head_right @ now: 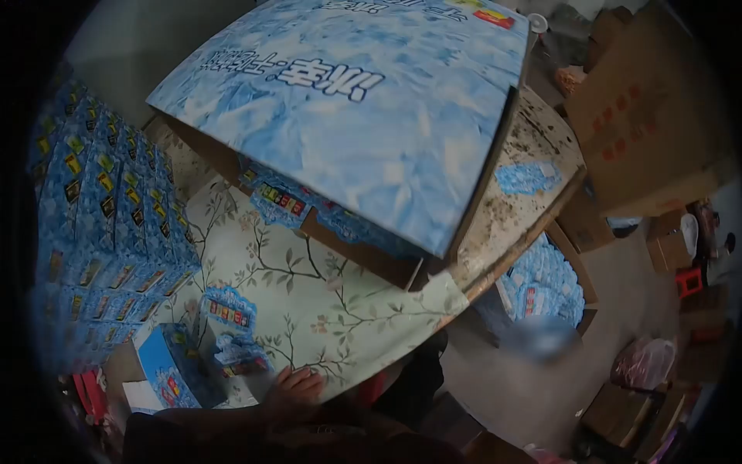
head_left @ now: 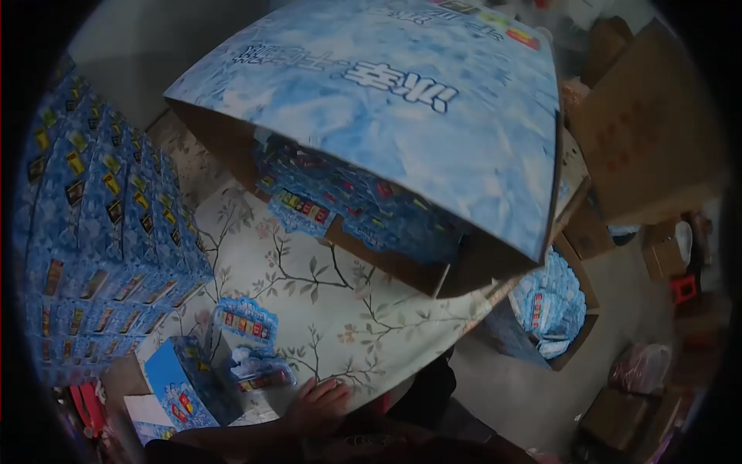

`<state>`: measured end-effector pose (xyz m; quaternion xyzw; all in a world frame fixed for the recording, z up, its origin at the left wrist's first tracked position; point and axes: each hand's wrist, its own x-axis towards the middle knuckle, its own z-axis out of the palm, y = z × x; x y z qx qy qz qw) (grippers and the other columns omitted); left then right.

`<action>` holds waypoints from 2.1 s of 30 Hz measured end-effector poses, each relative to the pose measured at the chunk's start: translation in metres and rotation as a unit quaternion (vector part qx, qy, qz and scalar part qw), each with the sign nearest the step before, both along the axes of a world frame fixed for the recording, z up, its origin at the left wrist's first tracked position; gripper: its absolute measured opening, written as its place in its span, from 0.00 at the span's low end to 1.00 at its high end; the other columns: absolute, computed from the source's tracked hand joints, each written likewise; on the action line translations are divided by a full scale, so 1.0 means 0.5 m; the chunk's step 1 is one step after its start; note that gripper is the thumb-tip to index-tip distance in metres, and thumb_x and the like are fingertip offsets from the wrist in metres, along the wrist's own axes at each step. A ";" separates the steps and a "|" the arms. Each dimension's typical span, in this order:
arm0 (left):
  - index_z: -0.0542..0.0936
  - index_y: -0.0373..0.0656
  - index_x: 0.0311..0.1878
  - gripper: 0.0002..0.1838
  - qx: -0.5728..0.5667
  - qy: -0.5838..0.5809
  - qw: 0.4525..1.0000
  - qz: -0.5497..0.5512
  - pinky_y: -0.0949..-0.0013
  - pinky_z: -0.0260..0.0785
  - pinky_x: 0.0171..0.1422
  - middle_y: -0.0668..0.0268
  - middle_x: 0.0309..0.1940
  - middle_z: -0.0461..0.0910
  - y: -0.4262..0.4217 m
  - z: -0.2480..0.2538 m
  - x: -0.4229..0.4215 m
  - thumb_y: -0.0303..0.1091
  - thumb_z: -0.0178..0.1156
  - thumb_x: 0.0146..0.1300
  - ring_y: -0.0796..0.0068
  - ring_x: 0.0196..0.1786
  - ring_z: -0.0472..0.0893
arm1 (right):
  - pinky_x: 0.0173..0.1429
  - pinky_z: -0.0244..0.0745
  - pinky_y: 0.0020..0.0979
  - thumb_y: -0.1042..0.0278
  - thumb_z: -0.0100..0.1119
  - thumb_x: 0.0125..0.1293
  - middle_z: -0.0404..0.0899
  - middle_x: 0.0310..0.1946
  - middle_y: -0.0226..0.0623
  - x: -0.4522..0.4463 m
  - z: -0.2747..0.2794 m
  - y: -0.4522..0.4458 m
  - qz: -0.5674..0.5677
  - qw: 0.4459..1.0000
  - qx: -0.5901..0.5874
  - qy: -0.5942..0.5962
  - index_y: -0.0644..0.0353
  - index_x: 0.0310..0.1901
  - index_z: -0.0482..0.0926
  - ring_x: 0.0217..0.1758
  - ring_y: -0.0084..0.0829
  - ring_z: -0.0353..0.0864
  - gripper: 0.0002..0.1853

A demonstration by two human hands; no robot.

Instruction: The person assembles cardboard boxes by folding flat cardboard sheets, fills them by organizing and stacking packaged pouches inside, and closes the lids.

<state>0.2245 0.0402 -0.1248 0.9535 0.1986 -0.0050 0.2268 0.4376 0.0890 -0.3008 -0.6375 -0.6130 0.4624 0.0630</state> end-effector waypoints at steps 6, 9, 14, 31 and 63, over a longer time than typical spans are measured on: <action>0.61 0.51 0.66 0.35 0.052 0.092 0.993 -0.049 0.54 0.43 0.69 0.67 0.70 0.54 -0.017 -0.015 -0.030 0.52 0.52 0.55 0.67 0.71 0.52 | 0.57 0.67 0.37 0.56 0.50 0.63 0.76 0.49 0.46 0.067 0.038 0.051 -0.058 0.997 0.058 0.016 0.62 0.50 0.76 0.54 0.41 0.74 0.20; 0.59 0.53 0.68 0.34 -0.184 0.019 0.983 0.014 0.54 0.39 0.71 0.68 0.71 0.50 0.003 -0.009 -0.018 0.52 0.48 0.58 0.67 0.72 0.49 | 0.57 0.67 0.37 0.56 0.51 0.63 0.76 0.50 0.46 0.111 0.073 0.056 -0.061 0.994 0.096 0.000 0.62 0.50 0.76 0.55 0.41 0.73 0.20; 0.59 0.52 0.68 0.31 0.099 0.104 0.986 -0.083 0.53 0.32 0.73 0.67 0.72 0.48 -0.023 -0.058 -0.027 0.52 0.44 0.62 0.66 0.73 0.47 | 0.58 0.66 0.37 0.57 0.51 0.63 0.75 0.50 0.47 0.163 0.106 -0.002 0.044 0.989 0.140 -0.011 0.63 0.50 0.75 0.56 0.41 0.72 0.20; 0.72 0.39 0.56 0.23 0.296 -0.336 0.735 0.509 0.56 0.59 0.64 0.52 0.57 0.70 -0.096 0.159 -0.206 0.23 0.58 0.55 0.52 0.62 0.68 | 0.55 0.68 0.35 0.62 0.55 0.63 0.77 0.44 0.45 0.138 0.248 -0.235 0.357 0.914 0.185 0.048 0.64 0.46 0.76 0.50 0.38 0.75 0.15; 0.75 0.29 0.46 0.25 -0.199 -0.283 0.839 0.420 0.63 0.68 0.42 0.48 0.35 0.81 0.640 0.013 0.249 0.46 0.56 0.62 0.58 0.42 0.81 | 0.38 0.71 0.35 0.69 0.55 0.57 0.80 0.29 0.53 0.615 0.418 0.011 -0.515 0.715 0.468 -0.074 0.70 0.35 0.77 0.38 0.32 0.80 0.10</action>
